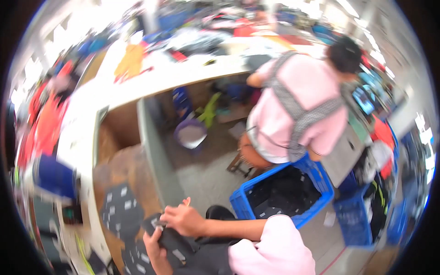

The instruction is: Removing white stickers from small black fabric components in a factory environment.

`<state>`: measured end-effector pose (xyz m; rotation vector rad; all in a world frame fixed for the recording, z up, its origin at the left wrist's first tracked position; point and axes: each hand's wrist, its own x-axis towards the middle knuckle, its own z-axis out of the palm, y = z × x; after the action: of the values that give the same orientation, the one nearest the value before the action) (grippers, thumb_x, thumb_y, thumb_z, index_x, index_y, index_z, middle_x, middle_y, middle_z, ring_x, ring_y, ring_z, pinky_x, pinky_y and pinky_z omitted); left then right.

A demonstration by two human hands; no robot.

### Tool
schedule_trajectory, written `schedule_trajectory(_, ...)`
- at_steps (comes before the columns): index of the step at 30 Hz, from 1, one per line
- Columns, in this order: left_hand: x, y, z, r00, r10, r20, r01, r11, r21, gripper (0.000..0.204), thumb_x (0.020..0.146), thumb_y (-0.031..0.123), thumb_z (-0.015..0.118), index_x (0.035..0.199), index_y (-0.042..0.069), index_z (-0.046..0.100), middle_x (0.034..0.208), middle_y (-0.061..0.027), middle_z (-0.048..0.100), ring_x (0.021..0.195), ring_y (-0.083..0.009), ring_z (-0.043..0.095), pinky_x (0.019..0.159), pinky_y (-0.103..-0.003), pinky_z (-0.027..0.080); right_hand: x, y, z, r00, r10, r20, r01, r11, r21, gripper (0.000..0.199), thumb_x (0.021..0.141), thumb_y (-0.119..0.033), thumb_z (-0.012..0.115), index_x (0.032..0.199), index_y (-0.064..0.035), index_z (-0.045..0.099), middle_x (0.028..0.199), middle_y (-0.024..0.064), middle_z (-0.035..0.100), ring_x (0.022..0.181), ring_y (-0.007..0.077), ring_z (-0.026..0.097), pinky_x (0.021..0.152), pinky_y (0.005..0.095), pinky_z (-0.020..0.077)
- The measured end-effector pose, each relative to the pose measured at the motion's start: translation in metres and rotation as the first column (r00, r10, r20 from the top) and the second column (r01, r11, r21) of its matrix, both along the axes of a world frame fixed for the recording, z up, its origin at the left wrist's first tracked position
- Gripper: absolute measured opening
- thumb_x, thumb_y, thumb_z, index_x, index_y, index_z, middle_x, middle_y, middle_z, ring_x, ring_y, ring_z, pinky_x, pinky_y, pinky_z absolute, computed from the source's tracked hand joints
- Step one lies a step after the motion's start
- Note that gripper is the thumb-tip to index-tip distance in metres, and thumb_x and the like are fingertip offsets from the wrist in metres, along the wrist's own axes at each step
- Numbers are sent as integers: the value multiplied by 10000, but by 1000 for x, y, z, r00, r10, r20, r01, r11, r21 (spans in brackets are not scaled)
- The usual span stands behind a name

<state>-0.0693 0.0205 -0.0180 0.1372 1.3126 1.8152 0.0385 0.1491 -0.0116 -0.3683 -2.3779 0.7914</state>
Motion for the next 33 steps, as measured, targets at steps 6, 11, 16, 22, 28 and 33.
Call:
schedule_trajectory(6, 0, 48, 1, 931, -363, -27, 360, 929, -84, 303, 788, 71, 639, 1065, -25, 561, 965, -72, 600, 843, -186, 580, 752, -291, 471, 37, 14, 3, 974, -224, 17, 224, 974, -21, 223, 740, -197, 629, 933, -134, 537, 866, 39, 501, 621, 267, 542, 568, 375, 434)
schedule_trajectory(11, 6, 73, 2, 884, -467, 32, 468, 881, -71, 239, 747, -1, 648, 974, 1, 576, 907, -59, 593, 811, -180, 575, 743, -290, 470, 53, 22, 3, 941, -332, 62, 334, 942, -32, 202, 761, -187, 610, 935, -121, 533, 896, 34, 510, 668, 291, 574, 583, 417, 444)
schedule_trajectory(16, 12, 81, 18, 868, -497, -15, 493, 864, -106, 275, 753, -7, 646, 1016, -14, 569, 927, -67, 596, 833, -195, 588, 757, -300, 483, 59, 24, 12, 913, -409, -12, 406, 909, -89, 190, 765, -188, 608, 922, -113, 532, 899, 30, 520, 679, 298, 577, 584, 423, 443)
schedule_trajectory(22, 4, 78, 14, 857, -514, -38, 510, 857, -71, 306, 766, -16, 629, 1064, -24, 556, 973, -82, 596, 860, -204, 587, 776, -307, 482, 53, 31, 8, 931, -365, -23, 355, 918, -180, 217, 773, -195, 615, 960, -116, 538, 891, 39, 527, 747, 281, 576, 615, 380, 442)
schedule_trajectory(28, -9, 70, -8, 757, -610, -233, 607, 789, -94, 300, 802, 18, 604, 1095, -15, 550, 983, -75, 597, 862, -200, 582, 783, -308, 476, 56, 68, 0, 994, 73, 83, -11, 808, -588, 288, 714, -217, 678, 929, -72, 552, 806, 86, 539, 745, 228, 555, 633, 345, 425)
schedule_trajectory(33, -5, 61, -34, 685, -537, -492, 536, 829, -159, 301, 838, 84, 599, 1127, 18, 549, 1006, -74, 595, 890, -208, 563, 804, -329, 467, 61, 61, -9, 986, 142, 87, -87, 883, -461, 237, 715, -214, 687, 812, -30, 574, 745, 99, 539, 693, 235, 544, 588, 344, 399)
